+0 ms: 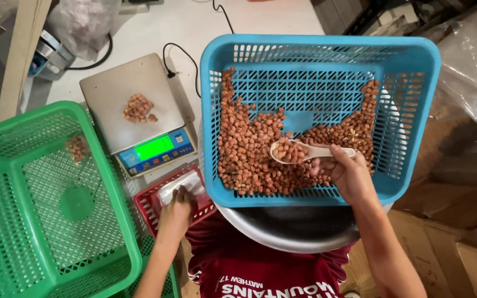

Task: The person scoops peanuts from a blue basket into small plastic bags using a white scoop. Each bag is placed on a digital scale to check the weight, then moved to a green basket. The process is repeated continuously throughout the clip.

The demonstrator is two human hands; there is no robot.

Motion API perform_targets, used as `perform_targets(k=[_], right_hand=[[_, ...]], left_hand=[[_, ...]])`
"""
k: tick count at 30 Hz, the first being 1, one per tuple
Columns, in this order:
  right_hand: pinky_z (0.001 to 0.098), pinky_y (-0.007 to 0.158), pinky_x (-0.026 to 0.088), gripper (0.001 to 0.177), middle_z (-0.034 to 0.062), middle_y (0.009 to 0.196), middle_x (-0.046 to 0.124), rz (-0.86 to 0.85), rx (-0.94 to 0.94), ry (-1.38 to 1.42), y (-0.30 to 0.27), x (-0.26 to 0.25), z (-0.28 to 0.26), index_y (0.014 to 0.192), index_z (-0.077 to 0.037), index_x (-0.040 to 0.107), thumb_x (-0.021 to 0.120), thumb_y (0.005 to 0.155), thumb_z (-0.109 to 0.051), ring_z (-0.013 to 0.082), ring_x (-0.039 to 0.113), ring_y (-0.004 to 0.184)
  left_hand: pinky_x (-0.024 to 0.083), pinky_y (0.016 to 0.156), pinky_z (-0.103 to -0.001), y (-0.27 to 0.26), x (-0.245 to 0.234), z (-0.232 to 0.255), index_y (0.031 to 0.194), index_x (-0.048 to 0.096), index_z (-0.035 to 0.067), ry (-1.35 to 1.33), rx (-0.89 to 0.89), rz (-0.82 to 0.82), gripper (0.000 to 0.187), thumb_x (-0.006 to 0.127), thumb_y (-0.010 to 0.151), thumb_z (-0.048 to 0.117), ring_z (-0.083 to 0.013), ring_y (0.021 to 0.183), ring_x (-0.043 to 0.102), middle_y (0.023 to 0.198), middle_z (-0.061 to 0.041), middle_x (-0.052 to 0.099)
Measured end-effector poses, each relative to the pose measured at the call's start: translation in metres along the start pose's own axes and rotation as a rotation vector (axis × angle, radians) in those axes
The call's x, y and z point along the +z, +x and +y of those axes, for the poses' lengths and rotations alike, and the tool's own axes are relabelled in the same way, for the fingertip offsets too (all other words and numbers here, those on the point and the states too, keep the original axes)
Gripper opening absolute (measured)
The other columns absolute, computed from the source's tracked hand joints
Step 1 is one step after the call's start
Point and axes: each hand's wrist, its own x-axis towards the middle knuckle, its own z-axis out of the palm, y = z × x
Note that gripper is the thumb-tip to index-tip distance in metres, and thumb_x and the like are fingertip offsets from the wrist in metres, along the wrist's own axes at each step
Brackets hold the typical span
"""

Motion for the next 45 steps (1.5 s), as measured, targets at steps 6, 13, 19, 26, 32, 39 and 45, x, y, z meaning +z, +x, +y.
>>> perform_targets(k=[6, 13, 19, 26, 32, 39, 45], right_hand=[[0.0439, 0.069, 0.065, 0.042, 0.0289, 0.089, 0.073, -0.028, -0.034, -0.042, -0.008, 0.008, -0.013, 0.131, 0.014, 0.063, 0.049, 0.107, -0.018, 0.035, 0.077, 0.073], [0.0459, 0.067, 0.066, 0.037, 0.0327, 0.09, 0.07, -0.036, -0.145, -0.08, -0.013, 0.025, -0.02, 0.127, 0.017, 0.062, 0.049, 0.108, -0.012, 0.0352, 0.076, 0.071], [0.0425, 0.063, 0.065, 0.04, 0.0324, 0.08, 0.07, -0.107, -0.132, -0.11, -0.025, 0.072, -0.025, 0.123, 0.019, 0.063, 0.05, 0.107, -0.014, 0.0334, 0.076, 0.064], [0.0422, 0.063, 0.065, 0.04, 0.0312, 0.077, 0.07, -0.12, -0.16, -0.139, -0.03, 0.082, -0.03, 0.124, 0.019, 0.063, 0.048, 0.107, -0.014, 0.0336, 0.077, 0.062], [0.0443, 0.055, 0.065, 0.039, 0.0317, 0.07, 0.068, -0.105, -0.163, -0.126, -0.041, 0.094, -0.034, 0.119, 0.02, 0.064, 0.049, 0.106, -0.014, 0.0351, 0.075, 0.055], [0.0343, 0.069, 0.062, 0.032, 0.0155, 0.083, 0.077, -0.206, -0.39, -0.745, -0.076, 0.136, -0.076, 0.102, 0.002, 0.075, 0.05, 0.103, -0.017, 0.0229, 0.078, 0.065], [0.0252, 0.074, 0.072, 0.038, 0.0171, 0.12, 0.066, -0.486, -0.634, -0.993, -0.093, 0.116, -0.073, 0.125, -0.01, 0.07, 0.054, 0.096, 0.007, 0.024, 0.072, 0.105]], left_hand=[[0.067, 0.068, -0.045, -0.004, -0.055, 0.016, 0.118, 0.071, 0.005, -0.222, -0.136, -0.036, 0.034, 0.066, 0.085, 0.003, -0.0401, 0.094, 0.076, 0.116, -0.019, 0.072], [0.06, 0.08, -0.03, 0.002, -0.127, 0.027, 0.083, 0.084, 0.022, -0.924, -0.579, 0.334, 0.012, 0.089, 0.075, 0.015, -0.0155, 0.081, 0.077, 0.076, -0.003, 0.079], [0.059, 0.082, -0.034, 0.013, -0.204, 0.071, 0.093, 0.081, 0.009, -1.031, -0.399, 0.66, 0.006, 0.075, 0.093, 0.01, -0.0197, 0.088, 0.076, 0.088, -0.011, 0.08], [0.061, 0.072, -0.029, 0.027, -0.207, 0.087, 0.083, 0.082, 0.011, -1.17, -0.359, 0.66, 0.007, 0.087, 0.079, 0.01, -0.0084, 0.076, 0.071, 0.079, -0.007, 0.08], [0.061, 0.071, -0.031, 0.045, -0.176, 0.105, 0.072, 0.074, 0.01, -0.913, -0.098, 0.979, 0.021, 0.094, 0.072, 0.004, -0.0209, 0.068, 0.074, 0.072, -0.002, 0.075], [0.054, 0.108, -0.043, 0.049, -0.216, 0.14, 0.123, 0.058, 0.012, -0.723, 0.376, 0.669, 0.034, 0.057, 0.098, 0.035, -0.0297, 0.129, 0.065, 0.138, -0.007, 0.067], [0.059, 0.09, -0.043, 0.051, -0.247, 0.144, 0.154, 0.025, 0.014, -1.058, 0.004, 0.095, 0.089, 0.074, 0.084, 0.039, -0.0299, 0.109, 0.066, 0.139, -0.009, 0.062]])
